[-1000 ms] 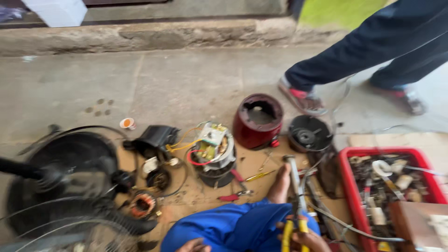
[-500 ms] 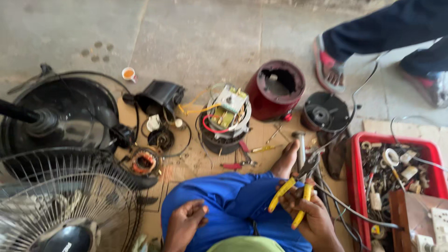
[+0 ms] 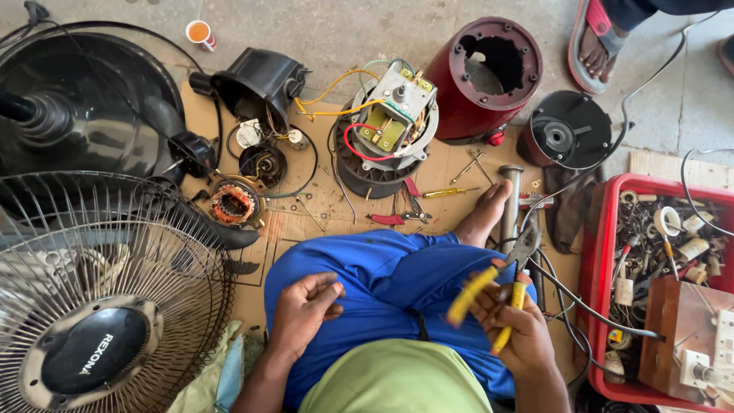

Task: The person disassembles and repairs an electric motor using pliers and a screwdriver, handling various wires and internal metal components while sitting on the floor.

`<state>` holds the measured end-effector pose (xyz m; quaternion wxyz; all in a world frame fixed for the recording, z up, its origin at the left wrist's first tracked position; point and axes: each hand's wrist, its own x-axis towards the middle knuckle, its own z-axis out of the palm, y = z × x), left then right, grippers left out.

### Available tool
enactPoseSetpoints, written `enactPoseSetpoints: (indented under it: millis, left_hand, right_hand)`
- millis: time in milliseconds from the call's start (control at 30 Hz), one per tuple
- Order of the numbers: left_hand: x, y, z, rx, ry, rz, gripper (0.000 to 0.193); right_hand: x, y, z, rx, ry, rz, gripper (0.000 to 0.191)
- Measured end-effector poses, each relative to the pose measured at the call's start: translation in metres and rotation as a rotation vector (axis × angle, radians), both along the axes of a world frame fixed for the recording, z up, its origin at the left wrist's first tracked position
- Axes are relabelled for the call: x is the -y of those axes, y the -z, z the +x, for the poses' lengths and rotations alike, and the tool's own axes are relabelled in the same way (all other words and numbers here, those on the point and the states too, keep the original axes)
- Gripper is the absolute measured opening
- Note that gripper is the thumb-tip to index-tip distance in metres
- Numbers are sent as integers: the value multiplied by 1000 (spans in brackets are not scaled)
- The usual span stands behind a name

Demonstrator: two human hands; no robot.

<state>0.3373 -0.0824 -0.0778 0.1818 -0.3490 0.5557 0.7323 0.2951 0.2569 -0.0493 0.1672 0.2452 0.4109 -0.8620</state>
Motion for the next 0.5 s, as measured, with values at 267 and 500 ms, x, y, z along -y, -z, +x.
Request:
enactPoseSetpoints:
  millis: [267,500]
  left_hand:
    - [7,5,0,34,-6,31,31]
    - [11,7,-1,22,-25,67,31]
  right_hand:
    - [9,3,-3,35,32,-20,42]
    - [22,6,-6,-8,54,0,44]
